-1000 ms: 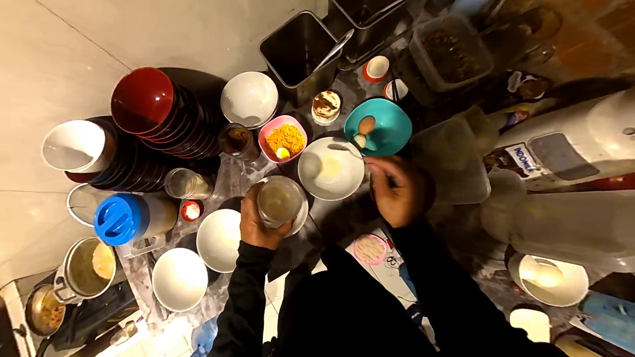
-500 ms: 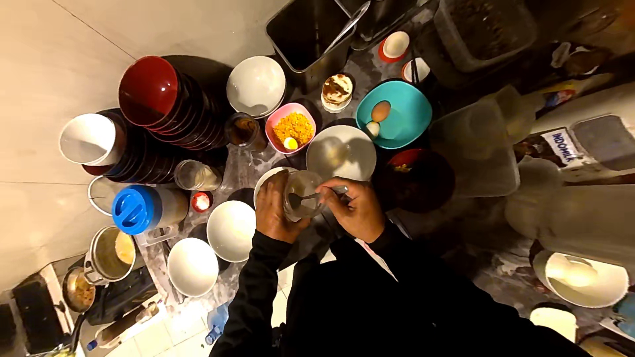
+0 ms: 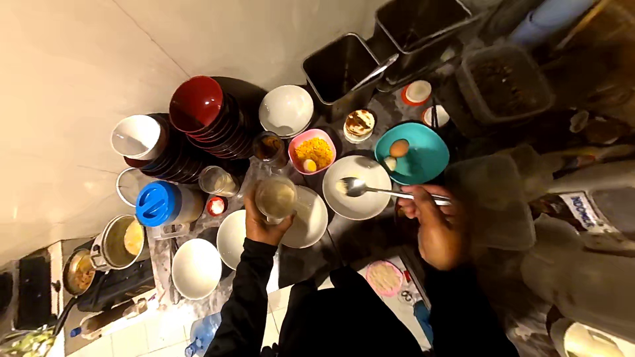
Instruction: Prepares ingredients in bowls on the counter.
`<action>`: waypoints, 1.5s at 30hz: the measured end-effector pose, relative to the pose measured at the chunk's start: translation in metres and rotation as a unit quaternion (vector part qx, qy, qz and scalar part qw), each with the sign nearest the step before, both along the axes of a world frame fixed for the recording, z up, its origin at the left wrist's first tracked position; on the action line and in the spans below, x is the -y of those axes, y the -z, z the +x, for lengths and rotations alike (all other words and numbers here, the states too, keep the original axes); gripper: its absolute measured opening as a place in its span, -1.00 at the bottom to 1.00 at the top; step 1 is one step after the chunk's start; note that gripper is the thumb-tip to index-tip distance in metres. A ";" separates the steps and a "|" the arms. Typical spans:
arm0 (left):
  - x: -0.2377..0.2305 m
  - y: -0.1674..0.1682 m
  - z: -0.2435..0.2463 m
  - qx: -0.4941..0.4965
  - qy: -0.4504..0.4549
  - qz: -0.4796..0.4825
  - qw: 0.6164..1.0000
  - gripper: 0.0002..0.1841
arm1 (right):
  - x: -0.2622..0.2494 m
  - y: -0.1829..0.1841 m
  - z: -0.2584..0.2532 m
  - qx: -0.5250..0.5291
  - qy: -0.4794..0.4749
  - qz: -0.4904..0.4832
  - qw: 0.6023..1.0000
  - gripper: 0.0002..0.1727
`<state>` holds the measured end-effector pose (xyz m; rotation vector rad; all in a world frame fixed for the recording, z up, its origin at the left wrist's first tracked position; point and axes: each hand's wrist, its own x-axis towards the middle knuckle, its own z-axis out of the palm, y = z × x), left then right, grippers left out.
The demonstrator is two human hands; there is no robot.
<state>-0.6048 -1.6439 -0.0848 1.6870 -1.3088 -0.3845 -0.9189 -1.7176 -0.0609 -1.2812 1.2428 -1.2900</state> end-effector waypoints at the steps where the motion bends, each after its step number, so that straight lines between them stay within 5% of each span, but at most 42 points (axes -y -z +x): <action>1: 0.002 0.002 0.009 -0.013 -0.028 -0.006 1.000 0.20 | 0.003 0.008 -0.005 -0.061 -0.001 -0.029 0.998 -0.74; 5: 0.021 0.010 0.034 -0.047 -0.150 0.051 0.986 0.27 | 0.008 0.035 -0.017 -0.265 -0.026 -0.128 0.955 -0.68; 14: 0.061 0.066 0.074 -0.134 -0.202 0.158 0.957 0.32 | 0.008 0.048 -0.015 -0.184 -0.051 -0.140 0.972 -0.61; 20: 0.010 0.028 0.083 -0.120 -0.319 0.165 0.926 0.00 | -0.003 0.031 -0.019 -0.200 -0.039 -0.140 0.969 -0.63; 25: 0.038 0.049 0.148 -0.088 -0.402 0.256 0.875 0.30 | -0.013 0.014 -0.004 -0.185 0.006 -0.074 0.980 -0.70; 27: 0.050 0.060 0.165 -0.105 -0.391 0.288 0.868 0.30 | -0.017 0.004 0.006 -0.182 0.015 -0.061 0.981 -0.71; 30: 0.043 0.063 0.165 -0.129 -0.361 0.160 0.910 0.27 | -0.025 -0.012 0.021 -0.134 0.010 -0.081 0.988 -0.75; 35: -0.018 0.000 0.118 -0.010 -0.171 -0.036 0.985 0.21 | -0.046 -0.071 0.073 -0.048 -0.063 -0.178 0.981 -0.75; 40: -0.068 -0.035 0.062 0.062 0.001 -0.040 0.997 0.16 | -0.065 -0.098 0.139 -0.166 -0.174 -0.293 0.925 -0.80; 45: -0.083 -0.031 0.044 0.085 0.052 -0.028 0.995 0.11 | -0.074 -0.071 0.159 -0.229 -0.229 -0.258 0.910 -0.79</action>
